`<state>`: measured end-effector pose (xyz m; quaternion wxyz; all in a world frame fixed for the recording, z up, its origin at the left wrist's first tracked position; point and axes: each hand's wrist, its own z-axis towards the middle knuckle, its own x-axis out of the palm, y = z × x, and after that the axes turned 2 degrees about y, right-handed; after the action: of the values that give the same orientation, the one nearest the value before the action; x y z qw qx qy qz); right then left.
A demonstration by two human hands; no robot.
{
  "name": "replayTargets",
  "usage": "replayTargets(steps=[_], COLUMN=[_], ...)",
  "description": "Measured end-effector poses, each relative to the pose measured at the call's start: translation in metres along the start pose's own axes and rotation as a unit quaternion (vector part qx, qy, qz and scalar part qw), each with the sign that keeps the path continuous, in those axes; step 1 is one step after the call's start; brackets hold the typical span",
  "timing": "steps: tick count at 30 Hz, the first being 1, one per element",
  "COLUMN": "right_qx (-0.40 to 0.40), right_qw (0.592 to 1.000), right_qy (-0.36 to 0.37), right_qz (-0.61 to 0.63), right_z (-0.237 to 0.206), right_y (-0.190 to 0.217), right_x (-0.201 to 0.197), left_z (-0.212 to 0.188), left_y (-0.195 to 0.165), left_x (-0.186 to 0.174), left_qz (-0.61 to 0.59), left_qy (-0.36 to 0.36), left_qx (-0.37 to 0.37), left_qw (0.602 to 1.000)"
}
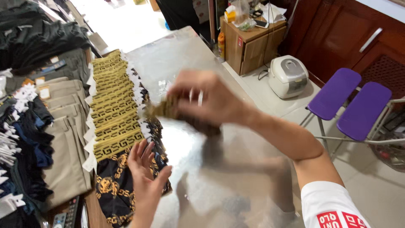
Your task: The person repeatedly picks up small white paper tags, trims them with a red utility knife, and attaches them to the waistband of black patterned boxer shorts. The person handles the shorts and tags one at a time, stacking the finished items on the table.
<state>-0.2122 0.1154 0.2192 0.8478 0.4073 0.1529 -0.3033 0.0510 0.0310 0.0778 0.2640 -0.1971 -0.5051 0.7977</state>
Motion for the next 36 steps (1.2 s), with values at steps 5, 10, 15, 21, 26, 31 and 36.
replayTargets(steps=[5,10,15,21,26,31,36], right_qx=[0.074,0.119,0.127,0.106,0.120,0.277,0.414], right_qw=[0.985,0.953,0.961,0.961,0.952,0.916,0.862], right_qy=[0.094,0.151,0.159,0.157,0.142,0.101,0.093], right_qz=[0.122,0.233,0.189,0.201,0.241,0.274,0.276], right_z=[-0.063,-0.108,-0.132,-0.136,-0.145,-0.155,-0.161], right_y=[0.035,0.049,0.065,0.078,0.089,0.055,-0.047], right_x=[0.022,0.021,0.014,0.006,-0.004,0.029,0.093], left_z=[-0.041,-0.087,-0.108,-0.105,-0.089,-0.072,-0.049], left_y=[0.000,0.007,0.005,0.024,0.056,0.104,0.150], left_x=[-0.016,-0.038,-0.047,-0.059,-0.064,-0.069,-0.059], left_qz=[-0.137,0.011,0.153,0.152,0.162,0.197,0.253], left_qy=[0.016,0.103,0.092,0.100,0.119,0.120,0.122], left_qx=[-0.175,-0.063,0.035,0.106,0.139,0.166,0.184], left_qw=[0.975,0.993,0.983,0.978,0.970,0.959,0.942])
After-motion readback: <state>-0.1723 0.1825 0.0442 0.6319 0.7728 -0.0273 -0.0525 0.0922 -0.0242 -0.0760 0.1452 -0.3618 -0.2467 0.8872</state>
